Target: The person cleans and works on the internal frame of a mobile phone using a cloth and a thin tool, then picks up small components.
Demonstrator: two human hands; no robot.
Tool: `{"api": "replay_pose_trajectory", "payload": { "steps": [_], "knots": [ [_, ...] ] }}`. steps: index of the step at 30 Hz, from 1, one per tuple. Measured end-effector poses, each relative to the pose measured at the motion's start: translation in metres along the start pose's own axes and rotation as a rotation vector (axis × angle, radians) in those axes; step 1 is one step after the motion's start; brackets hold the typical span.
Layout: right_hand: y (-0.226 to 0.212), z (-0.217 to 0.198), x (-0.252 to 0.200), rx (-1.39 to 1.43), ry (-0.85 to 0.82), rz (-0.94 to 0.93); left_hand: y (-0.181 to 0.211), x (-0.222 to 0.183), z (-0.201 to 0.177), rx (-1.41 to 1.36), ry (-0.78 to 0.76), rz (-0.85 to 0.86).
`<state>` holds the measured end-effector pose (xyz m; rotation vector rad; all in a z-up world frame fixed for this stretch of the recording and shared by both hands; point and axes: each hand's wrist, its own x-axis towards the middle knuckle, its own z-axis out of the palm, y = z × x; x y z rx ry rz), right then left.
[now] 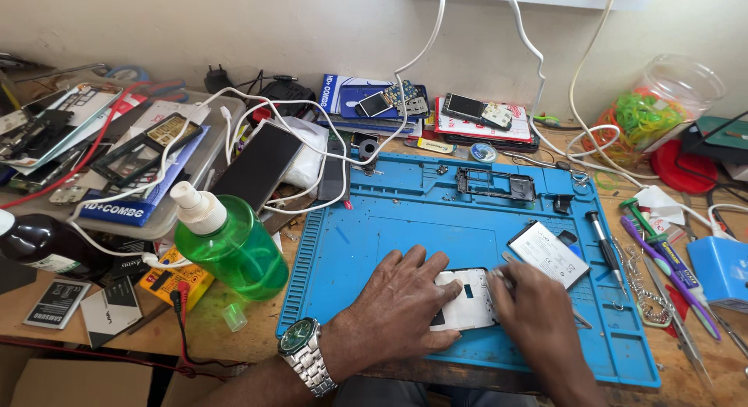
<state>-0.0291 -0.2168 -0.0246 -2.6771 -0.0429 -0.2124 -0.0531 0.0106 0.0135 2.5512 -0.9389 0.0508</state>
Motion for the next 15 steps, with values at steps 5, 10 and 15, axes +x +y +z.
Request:
{"api": "replay_pose_trajectory", "payload": {
  "steps": [5,10,15],
  "knots": [
    [0.001,-0.005,0.003,-0.038,-0.091,0.033,-0.002,-0.004,0.007,0.002,0.050,0.018],
    [-0.004,-0.007,-0.002,-0.017,-0.068,0.030,-0.004,-0.001,0.004,-0.009,-0.005,0.005],
    [0.001,0.001,0.015,-0.100,-0.081,-0.017,-0.004,-0.004,0.008,0.007,0.034,0.031]
  ]
}}
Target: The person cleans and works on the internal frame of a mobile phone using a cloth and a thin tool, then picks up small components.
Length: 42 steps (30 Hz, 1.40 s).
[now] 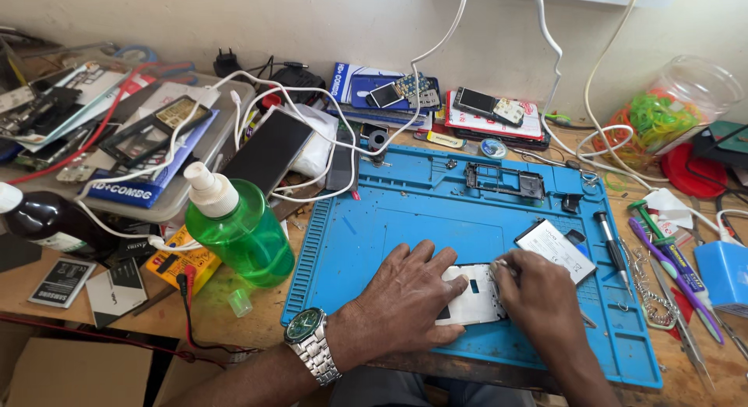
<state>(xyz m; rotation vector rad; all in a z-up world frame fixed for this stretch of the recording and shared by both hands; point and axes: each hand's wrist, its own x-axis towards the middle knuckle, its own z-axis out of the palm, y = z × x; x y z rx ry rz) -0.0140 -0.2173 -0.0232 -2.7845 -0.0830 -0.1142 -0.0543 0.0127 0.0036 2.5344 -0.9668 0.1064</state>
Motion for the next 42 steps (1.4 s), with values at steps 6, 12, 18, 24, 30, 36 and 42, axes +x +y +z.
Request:
{"api": "replay_pose_trajectory", "payload": {
  "steps": [6,12,18,24,30,36,42],
  "knots": [
    [0.006,-0.003,-0.016,0.081,-0.040,0.140,0.000,-0.002,-0.001,-0.007,0.031,0.009],
    [0.008,-0.003,-0.020,0.120,0.007,0.058,0.001,0.001,-0.002,-0.009,0.005,-0.011],
    [0.008,0.005,-0.003,0.043,0.100,-0.128,0.002,-0.005,-0.004,-0.011,0.031,-0.018],
    [0.006,0.003,0.004,0.068,0.028,-0.063,0.000,-0.004,0.003,-0.004,0.017,-0.004],
    [0.006,0.000,-0.010,0.085,0.093,-0.081,-0.001,-0.003,0.000,0.007,0.070,0.023],
    [0.001,-0.012,0.011,0.482,0.149,-0.102,-0.002,-0.003,-0.003,-0.021,0.010,-0.020],
    [0.012,-0.025,0.002,0.290,0.011,-0.120,-0.004,-0.002,0.000,-0.001,-0.006,-0.025]
  ]
}}
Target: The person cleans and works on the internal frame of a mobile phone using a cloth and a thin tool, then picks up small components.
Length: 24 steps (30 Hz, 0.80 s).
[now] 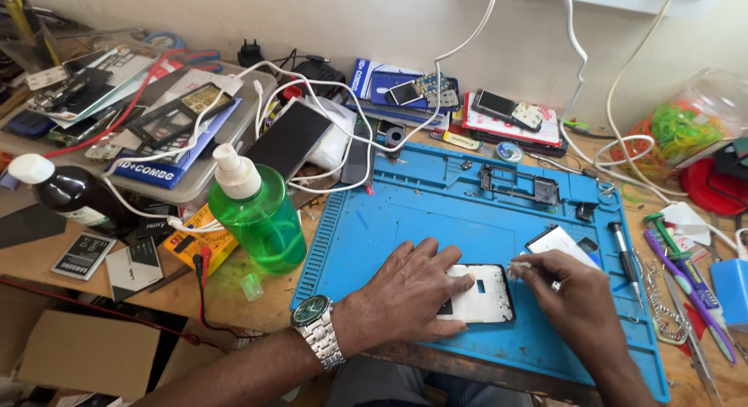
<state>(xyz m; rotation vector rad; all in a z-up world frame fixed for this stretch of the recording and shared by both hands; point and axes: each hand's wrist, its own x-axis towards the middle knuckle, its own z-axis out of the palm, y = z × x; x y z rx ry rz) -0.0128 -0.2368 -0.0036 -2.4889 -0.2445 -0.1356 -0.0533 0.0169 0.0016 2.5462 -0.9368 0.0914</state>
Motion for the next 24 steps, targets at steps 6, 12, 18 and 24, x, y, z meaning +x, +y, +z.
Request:
{"api": "replay_pose_trajectory", "payload": {
  "steps": [6,12,18,24],
  "knots": [
    [-0.007,0.012,0.016,-0.118,-0.113,-0.055,-0.002,-0.001,0.004,-0.020,-0.012,-0.007],
    [-0.006,0.005,0.038,-0.116,-0.286,-0.295,-0.002,0.003,0.000,-0.010,-0.055,0.008],
    [-0.002,0.002,0.035,-0.044,-0.240,-0.471,0.005,0.003,-0.008,0.034,-0.049,0.012],
    [-0.004,-0.018,0.013,-0.188,-0.421,0.006,-0.011,-0.002,-0.010,-0.013,-0.043,0.208]
  ]
}}
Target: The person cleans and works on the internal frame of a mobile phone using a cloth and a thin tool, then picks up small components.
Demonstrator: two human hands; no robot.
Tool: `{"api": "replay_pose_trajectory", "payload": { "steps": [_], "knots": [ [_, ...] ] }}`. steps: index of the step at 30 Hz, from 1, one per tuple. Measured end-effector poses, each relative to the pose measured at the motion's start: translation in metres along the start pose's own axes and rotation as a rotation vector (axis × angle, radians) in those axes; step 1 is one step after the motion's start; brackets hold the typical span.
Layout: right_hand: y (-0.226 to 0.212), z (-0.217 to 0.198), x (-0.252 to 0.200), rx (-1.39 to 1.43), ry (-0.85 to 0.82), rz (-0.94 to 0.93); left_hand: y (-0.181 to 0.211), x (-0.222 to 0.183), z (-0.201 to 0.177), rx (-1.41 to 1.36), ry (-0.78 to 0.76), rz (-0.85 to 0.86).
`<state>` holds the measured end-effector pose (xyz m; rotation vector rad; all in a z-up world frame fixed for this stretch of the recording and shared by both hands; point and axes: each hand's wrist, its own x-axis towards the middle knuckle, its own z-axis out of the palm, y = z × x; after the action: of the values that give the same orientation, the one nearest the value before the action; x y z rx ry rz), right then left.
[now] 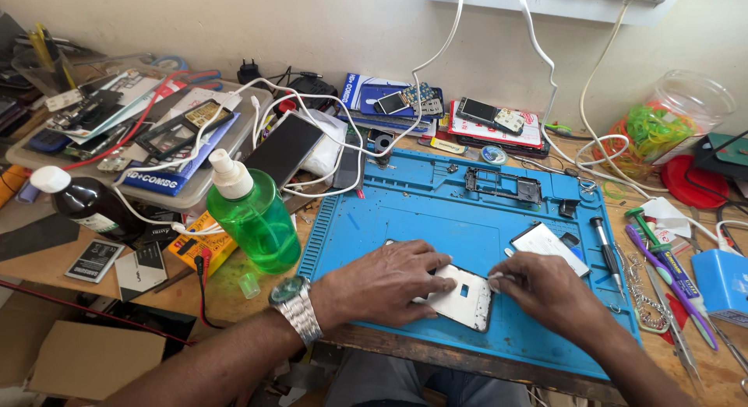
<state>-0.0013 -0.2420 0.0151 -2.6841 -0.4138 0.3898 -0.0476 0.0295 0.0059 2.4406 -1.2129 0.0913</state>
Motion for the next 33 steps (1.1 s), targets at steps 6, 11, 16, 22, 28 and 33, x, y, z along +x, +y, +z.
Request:
{"api": "replay_pose_trajectory", "payload": {
  "steps": [6,11,16,22,28,33],
  "knots": [
    [-0.002,0.019,-0.012,-0.028,0.163,-0.016,-0.017,-0.005,-0.001,0.057,0.064,0.160],
    [-0.011,0.037,0.013,-0.027,0.282,-0.179,-0.017,-0.009,0.002,0.102,0.084,0.172],
    [-0.005,0.033,0.007,-0.086,0.243,-0.142,-0.019,-0.012,0.010,0.092,0.186,0.161],
    [-0.018,0.041,0.023,-0.040,0.306,-0.200,-0.016,-0.017,0.019,0.093,0.225,0.112],
    [-0.004,0.038,0.009,-0.036,0.290,-0.172,-0.016,-0.018,0.027,0.108,0.266,0.106],
    [-0.012,0.047,0.021,-0.029,0.356,-0.261,-0.015,-0.018,0.020,0.103,0.244,0.104]
  ]
}}
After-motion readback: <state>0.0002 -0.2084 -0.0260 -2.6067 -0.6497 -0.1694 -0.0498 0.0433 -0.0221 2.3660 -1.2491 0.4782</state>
